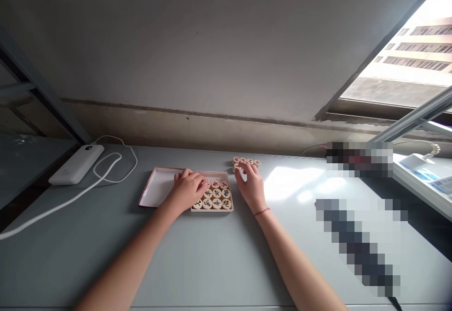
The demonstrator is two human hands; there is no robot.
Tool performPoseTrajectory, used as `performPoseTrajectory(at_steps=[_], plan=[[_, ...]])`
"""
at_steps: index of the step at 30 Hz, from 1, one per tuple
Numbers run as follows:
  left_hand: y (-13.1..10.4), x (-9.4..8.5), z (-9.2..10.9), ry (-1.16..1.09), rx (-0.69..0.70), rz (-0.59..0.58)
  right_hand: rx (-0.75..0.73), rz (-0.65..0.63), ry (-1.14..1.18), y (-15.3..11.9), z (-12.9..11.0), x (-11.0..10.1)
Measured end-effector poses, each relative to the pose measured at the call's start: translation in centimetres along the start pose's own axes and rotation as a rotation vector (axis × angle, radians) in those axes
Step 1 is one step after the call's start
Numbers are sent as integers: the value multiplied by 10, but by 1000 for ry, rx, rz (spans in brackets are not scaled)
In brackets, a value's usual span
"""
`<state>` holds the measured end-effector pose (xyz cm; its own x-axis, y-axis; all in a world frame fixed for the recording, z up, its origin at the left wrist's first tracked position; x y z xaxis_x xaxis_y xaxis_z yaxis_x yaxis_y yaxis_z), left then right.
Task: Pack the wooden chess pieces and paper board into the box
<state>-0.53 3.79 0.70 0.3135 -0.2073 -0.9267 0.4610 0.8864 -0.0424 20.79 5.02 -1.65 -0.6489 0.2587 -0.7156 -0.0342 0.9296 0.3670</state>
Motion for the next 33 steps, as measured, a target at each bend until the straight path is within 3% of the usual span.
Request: performPoseTrajectory(at_steps=[4,8,11,14,19,22,25,29,31,33], plan=[[1,-2,0,-49,-12,4,-103,-83,63,-6,-23,-3],[0,-10,5,-147,3,167,-325,-134,51,-10,-45,-4],[-2,-13,12,-386,53,169,-491,-132,7,-14,-57,-3],[-2,-9,17,-642,30,115,-528,-94,-24,-17,-62,-1],[3,3,15,-1002,7,163,-408,-84,-44,-10,-50,-8],[5,4,9,-1147,1,261,-151,-22,-58,-3,-24,-19],[6,3,4,-1213,-31,264,78,-59,-126,0,8,-23],[5,4,7,-1227,-67,186,213,-170,-188,0,32,-19],[3,3,11,-1142,-40,172,228,-162,-184,0,28,-20],[1,-1,16,-949,16,213,145,-117,-126,-1,10,-23]])
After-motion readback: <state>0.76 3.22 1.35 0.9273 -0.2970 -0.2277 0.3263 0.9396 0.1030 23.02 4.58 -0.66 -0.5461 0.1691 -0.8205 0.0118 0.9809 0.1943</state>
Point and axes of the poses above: each hand's wrist, its own y-axis towards the middle knuckle, its own x-axis out of the palm, z = x × y, the point moved 3 cm from there along y, towards the middle knuckle, and after that the axes turned 14 degrees about -z, right-handed, at the moved point
